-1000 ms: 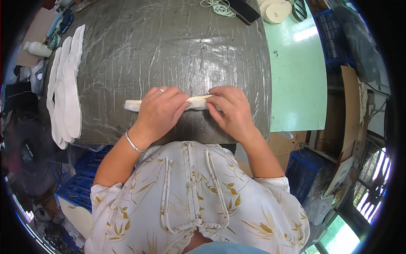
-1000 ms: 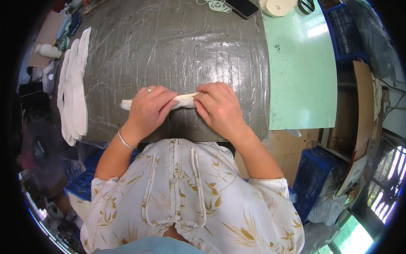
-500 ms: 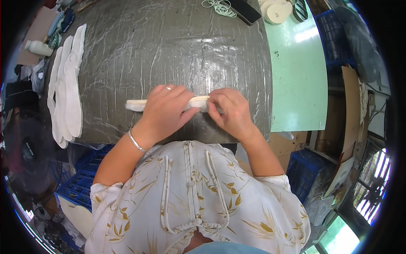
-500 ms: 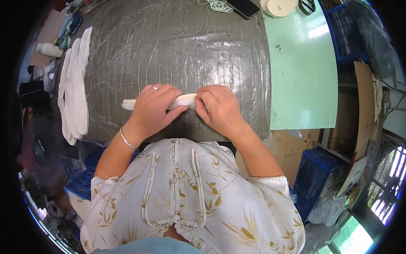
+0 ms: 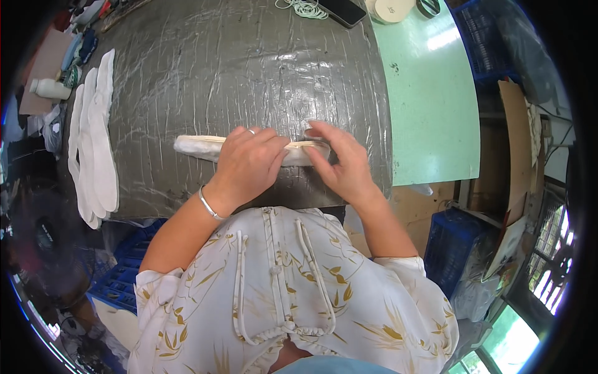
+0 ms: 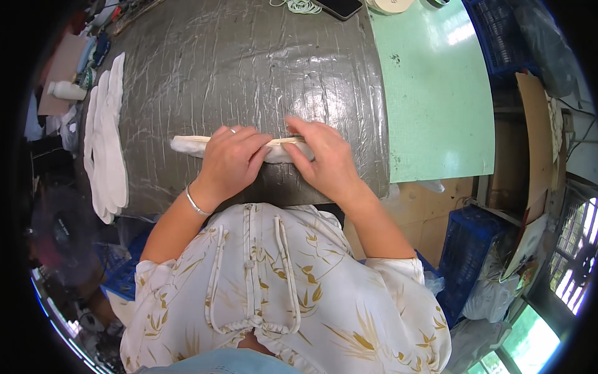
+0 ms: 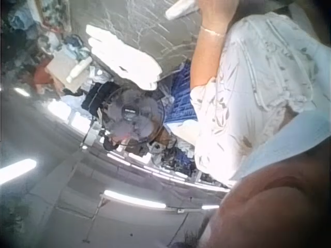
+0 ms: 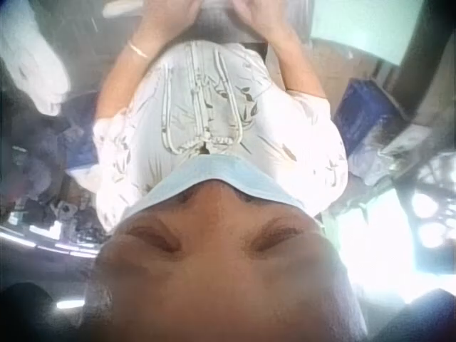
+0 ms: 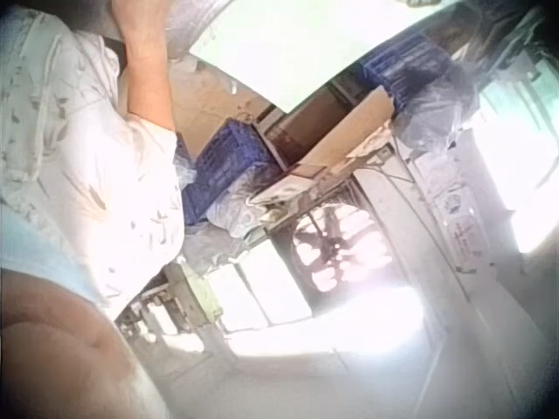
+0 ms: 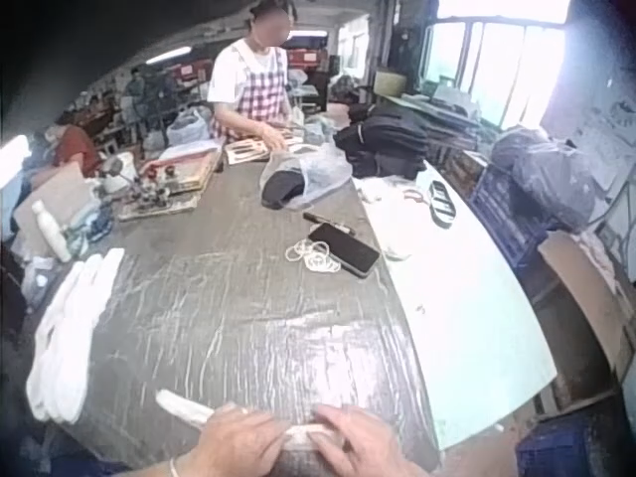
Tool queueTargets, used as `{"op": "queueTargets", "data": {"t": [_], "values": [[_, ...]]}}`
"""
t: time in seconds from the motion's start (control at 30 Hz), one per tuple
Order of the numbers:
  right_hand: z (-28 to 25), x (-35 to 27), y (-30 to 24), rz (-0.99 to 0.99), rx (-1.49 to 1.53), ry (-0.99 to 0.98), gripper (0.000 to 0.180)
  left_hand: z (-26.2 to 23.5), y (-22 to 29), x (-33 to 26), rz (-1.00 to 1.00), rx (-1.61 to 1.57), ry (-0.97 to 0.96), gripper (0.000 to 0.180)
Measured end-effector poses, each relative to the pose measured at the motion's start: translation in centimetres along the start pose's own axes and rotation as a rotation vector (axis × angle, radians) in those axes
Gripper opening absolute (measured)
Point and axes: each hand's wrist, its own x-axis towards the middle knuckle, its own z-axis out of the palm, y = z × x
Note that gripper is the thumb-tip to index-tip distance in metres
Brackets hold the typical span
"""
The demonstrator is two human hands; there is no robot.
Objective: Attaching a soft fabric lining to shoe insoles by hand.
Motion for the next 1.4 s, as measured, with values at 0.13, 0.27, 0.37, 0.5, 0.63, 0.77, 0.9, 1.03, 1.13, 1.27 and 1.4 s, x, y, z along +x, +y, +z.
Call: {"op": "queueTargets", "data": {"t": [0.13, 0.27, 0.37, 0.5, 0.63, 0.77, 0.9, 1.03, 1.13, 1.27, 1.4], "values": [[-1.1, -0.4, 0.2, -0.085, -0.109, -0.039, 0.021, -0.1, 0.2, -0.1, 0.009, 0.008, 0.022, 0.010], [-0.6, -0.7, 0.2, -0.072, -0.129, -0.037, 0.020, -0.3, 0.3, 0.1, 0.002, 0.020, -0.039, 0.012], [-0.6, -0.3, 0.0, -0.187, -0.192, -0.040, 0.017, -0.2, 0.3, 0.0, 0.002, 0.019, -0.021, 0.012], [-0.5, -0.1, 0.0, -0.218, -0.251, -0.046, 0.017, -0.1, 0.1, 0.1, -0.001, 0.029, -0.018, 0.012], [-0.3, -0.5, 0.2, -0.244, -0.286, -0.010, 0.016, 0.2, 0.0, 0.1, 0.005, 0.054, -0.004, 0.011], [-0.1, -0.5, -0.2, -0.230, -0.314, -0.038, 0.016, 0.4, 0.1, 0.0, -0.003, 0.059, 0.016, 0.010], [-0.1, -1.3, -0.7, -0.233, -0.351, -0.075, 0.018, 0.9, 0.2, -0.1, 0.005, 0.080, 0.065, 0.010], [0.2, -1.5, -1.3, -0.167, -0.388, 0.028, 0.023, 1.0, 0.3, -0.1, 0.008, 0.081, 0.101, 0.012], [0.0, -2.0, -0.6, -0.111, -0.349, 0.086, 0.024, 0.9, 0.5, -0.1, -0.001, 0.083, 0.086, 0.011], [-0.4, -2.4, -0.1, -0.109, -0.336, 0.097, 0.030, 0.9, 0.4, -0.2, 0.004, 0.084, 0.093, 0.011], [-0.3, -2.2, 0.2, -0.218, -0.394, 0.058, 0.034, 0.9, 0.4, -0.3, -0.009, 0.084, 0.076, 0.012]]}}
